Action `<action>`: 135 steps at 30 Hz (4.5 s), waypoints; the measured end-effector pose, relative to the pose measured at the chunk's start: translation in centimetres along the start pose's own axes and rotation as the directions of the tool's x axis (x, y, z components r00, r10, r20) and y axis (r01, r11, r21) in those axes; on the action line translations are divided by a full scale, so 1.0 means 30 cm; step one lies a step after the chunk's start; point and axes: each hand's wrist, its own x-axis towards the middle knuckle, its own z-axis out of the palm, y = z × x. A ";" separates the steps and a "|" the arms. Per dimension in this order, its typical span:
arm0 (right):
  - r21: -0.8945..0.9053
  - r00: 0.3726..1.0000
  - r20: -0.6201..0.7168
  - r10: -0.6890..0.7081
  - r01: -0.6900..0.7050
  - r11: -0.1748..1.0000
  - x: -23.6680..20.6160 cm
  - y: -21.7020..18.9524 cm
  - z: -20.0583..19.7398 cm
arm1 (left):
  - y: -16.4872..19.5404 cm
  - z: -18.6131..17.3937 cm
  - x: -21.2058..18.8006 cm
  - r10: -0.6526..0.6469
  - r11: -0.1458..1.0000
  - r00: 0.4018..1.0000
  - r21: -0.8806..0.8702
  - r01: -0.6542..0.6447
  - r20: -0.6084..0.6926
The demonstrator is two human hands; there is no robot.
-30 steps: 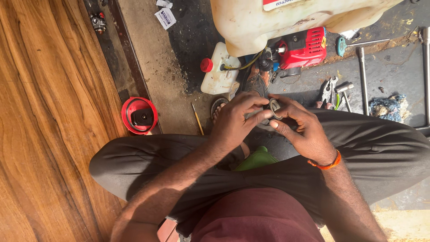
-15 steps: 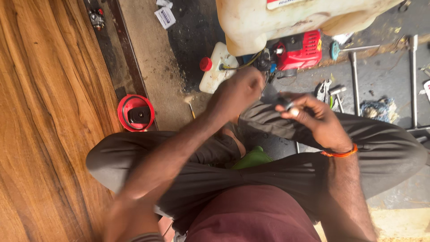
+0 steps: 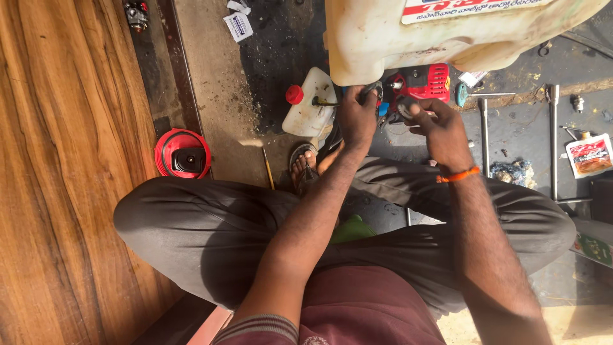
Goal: The person is sitting on the floor and repairing a pressure sprayer. They use a wrench to loosen and tighten a nut on the sprayer's pump mechanism, then remove and reattach a small metal component.
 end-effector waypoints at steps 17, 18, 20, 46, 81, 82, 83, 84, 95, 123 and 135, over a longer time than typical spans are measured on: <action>-0.192 0.995 -0.100 0.018 -0.037 0.981 0.107 -0.014 0.189 | 0.005 -0.063 0.066 -0.338 0.788 0.851 -0.375 0.489 0.402; -0.166 0.997 -0.078 0.008 -0.021 0.986 0.116 -0.007 0.185 | 0.002 -0.063 0.070 -0.324 0.770 0.850 -0.407 0.492 0.414; -0.109 0.999 -0.032 -0.010 0.007 0.994 0.128 0.007 0.170 | -0.004 -0.065 0.080 -0.418 0.741 0.796 -0.343 0.578 0.439; -0.083 0.970 0.244 -0.014 0.036 0.996 0.116 0.009 0.024 | -0.032 -0.046 0.088 -0.499 0.682 0.703 -0.271 0.679 0.507; 0.010 0.994 -0.030 0.104 -0.104 0.995 0.086 0.067 0.031 | 0.099 0.144 -0.052 -0.713 0.305 0.604 -0.618 0.724 0.356; 0.038 0.993 0.019 0.119 -0.120 0.992 0.083 0.095 0.041 | 0.107 0.146 -0.044 -0.739 0.284 0.570 -0.601 0.747 0.360; 0.067 0.989 0.069 0.132 -0.137 0.988 0.080 0.120 0.056 | 0.113 0.148 -0.036 -0.763 0.263 0.536 -0.583 0.769 0.362; 0.069 0.989 0.063 0.134 -0.138 0.988 0.080 0.142 0.074 | 0.117 0.146 -0.025 -0.785 0.243 0.504 -0.568 0.786 0.361; 0.410 0.993 -0.095 -0.068 0.101 0.907 0.115 0.139 0.271 | 0.128 0.050 0.056 -0.628 0.087 0.471 -0.546 0.833 0.619; -0.593 0.994 -0.055 -0.094 0.044 0.804 0.070 -0.008 0.117 | 0.041 -0.088 0.167 -0.553 0.400 0.399 -0.186 0.897 0.732; -0.681 0.961 -0.071 -0.265 0.148 0.717 0.048 -0.036 0.145 | 0.007 -0.052 0.116 -0.483 0.681 0.648 -0.213 0.701 0.589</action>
